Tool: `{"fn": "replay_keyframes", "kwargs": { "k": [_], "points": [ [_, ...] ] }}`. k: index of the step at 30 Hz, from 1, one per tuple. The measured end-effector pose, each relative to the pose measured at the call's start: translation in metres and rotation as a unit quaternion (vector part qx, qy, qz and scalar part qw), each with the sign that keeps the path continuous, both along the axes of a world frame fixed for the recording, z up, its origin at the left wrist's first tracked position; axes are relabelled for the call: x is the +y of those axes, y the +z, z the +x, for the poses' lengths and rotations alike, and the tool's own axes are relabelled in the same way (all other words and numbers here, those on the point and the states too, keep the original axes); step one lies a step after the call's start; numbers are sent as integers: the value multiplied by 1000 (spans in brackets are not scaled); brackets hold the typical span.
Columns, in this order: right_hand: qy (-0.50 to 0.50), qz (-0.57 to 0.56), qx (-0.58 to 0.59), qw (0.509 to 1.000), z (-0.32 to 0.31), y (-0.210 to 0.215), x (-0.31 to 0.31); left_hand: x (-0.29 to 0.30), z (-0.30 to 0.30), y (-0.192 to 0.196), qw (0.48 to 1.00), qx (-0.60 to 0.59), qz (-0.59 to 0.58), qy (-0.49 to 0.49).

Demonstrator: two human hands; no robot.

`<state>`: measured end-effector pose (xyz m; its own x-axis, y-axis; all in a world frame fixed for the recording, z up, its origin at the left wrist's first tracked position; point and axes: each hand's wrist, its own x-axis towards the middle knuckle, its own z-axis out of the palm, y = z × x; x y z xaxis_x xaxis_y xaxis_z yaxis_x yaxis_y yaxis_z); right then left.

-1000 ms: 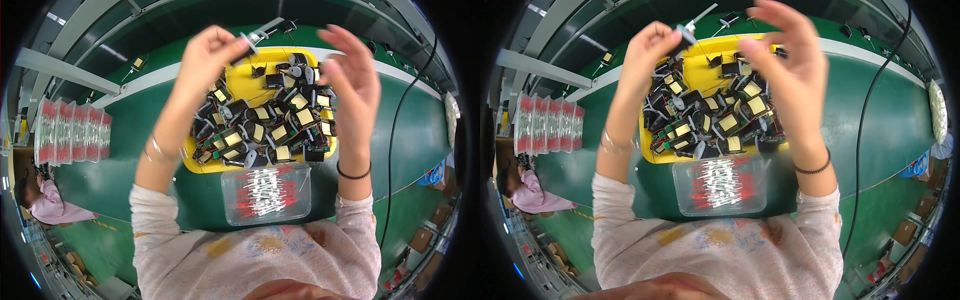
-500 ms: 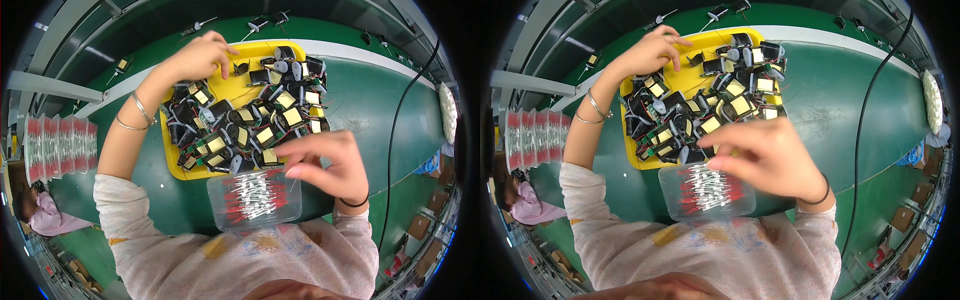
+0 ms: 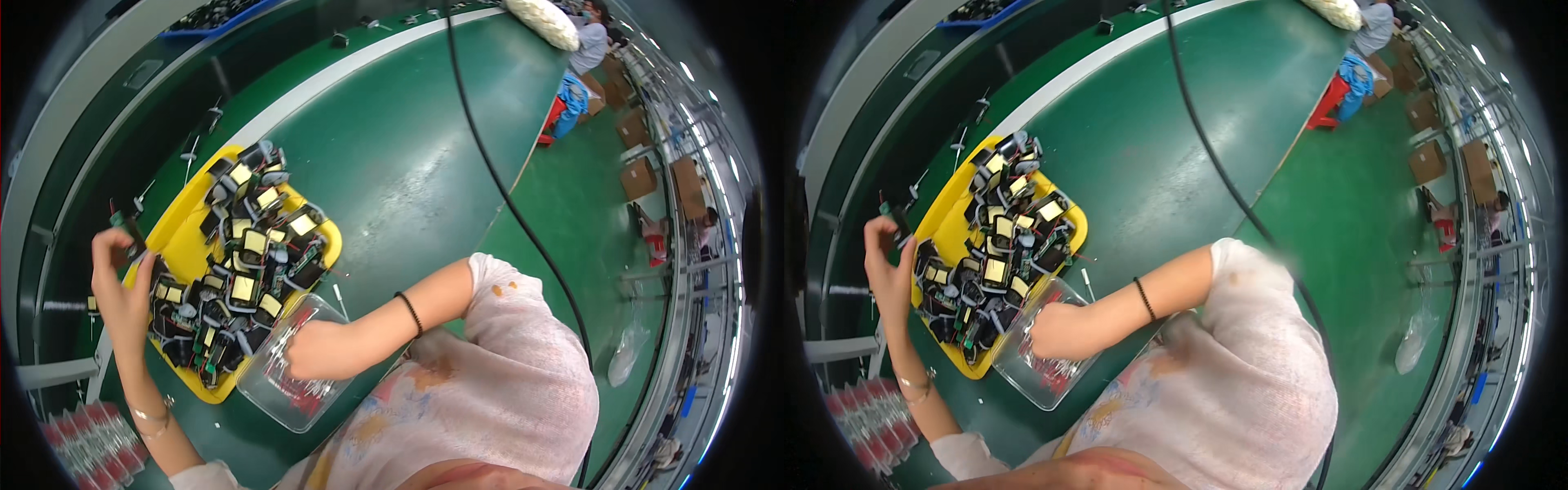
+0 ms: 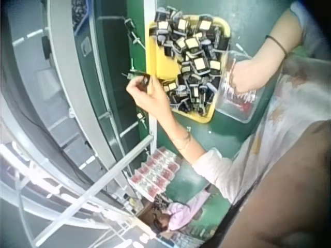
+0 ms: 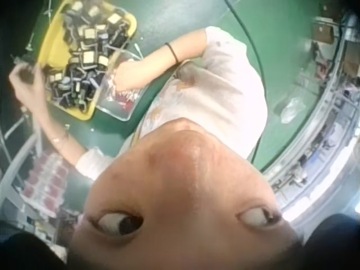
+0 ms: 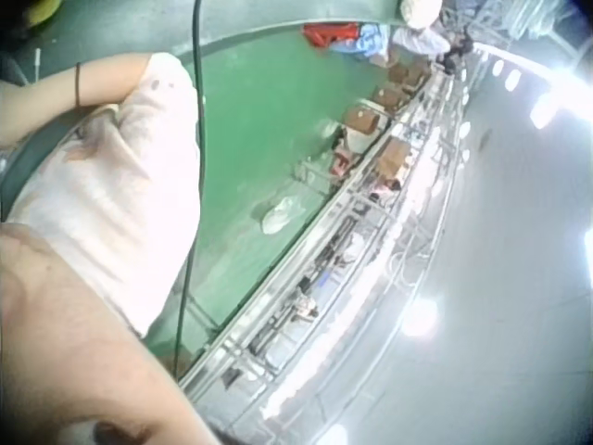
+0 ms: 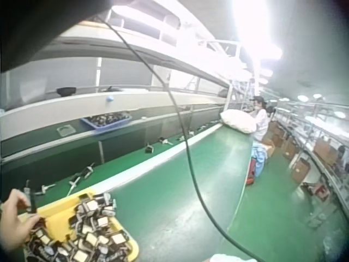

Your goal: The person repeatedly picks small electronic components from a yellow bin, inserts a red wire into a hole on the component using a metal tool, and places the component back into the bin. This process is repeated continuously throughout the clip.

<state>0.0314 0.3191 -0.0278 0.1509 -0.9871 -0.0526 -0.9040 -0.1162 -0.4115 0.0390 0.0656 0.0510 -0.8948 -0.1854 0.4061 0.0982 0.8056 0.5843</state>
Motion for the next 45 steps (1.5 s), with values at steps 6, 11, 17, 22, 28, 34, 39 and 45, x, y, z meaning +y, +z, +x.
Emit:
{"fn": "replay_keyframes", "kwargs": {
  "k": [6,11,17,22,28,34,39,45],
  "points": [
    [-53,-104,-126,985,-5,4,-2,9,42,-8,984,140,106,10],
    [27,-98,-349,931,-34,46,-13,26,73,13,991,131,39,18],
    [-76,-89,-742,660,-62,83,-23,73,65,8,966,131,211,70],
    [-155,-226,-747,606,-72,86,-45,59,75,1,935,165,313,-18],
    [-191,-238,-708,637,-75,84,-42,66,66,0,900,104,421,-41],
    [-177,-293,-667,662,-68,85,-44,68,62,-1,934,53,313,-162],
    [-172,-299,-622,703,-68,81,-40,77,54,-2,957,24,225,-183],
    [-110,-291,-515,799,-69,91,-41,76,60,1,940,50,288,-177]
  ]
}}
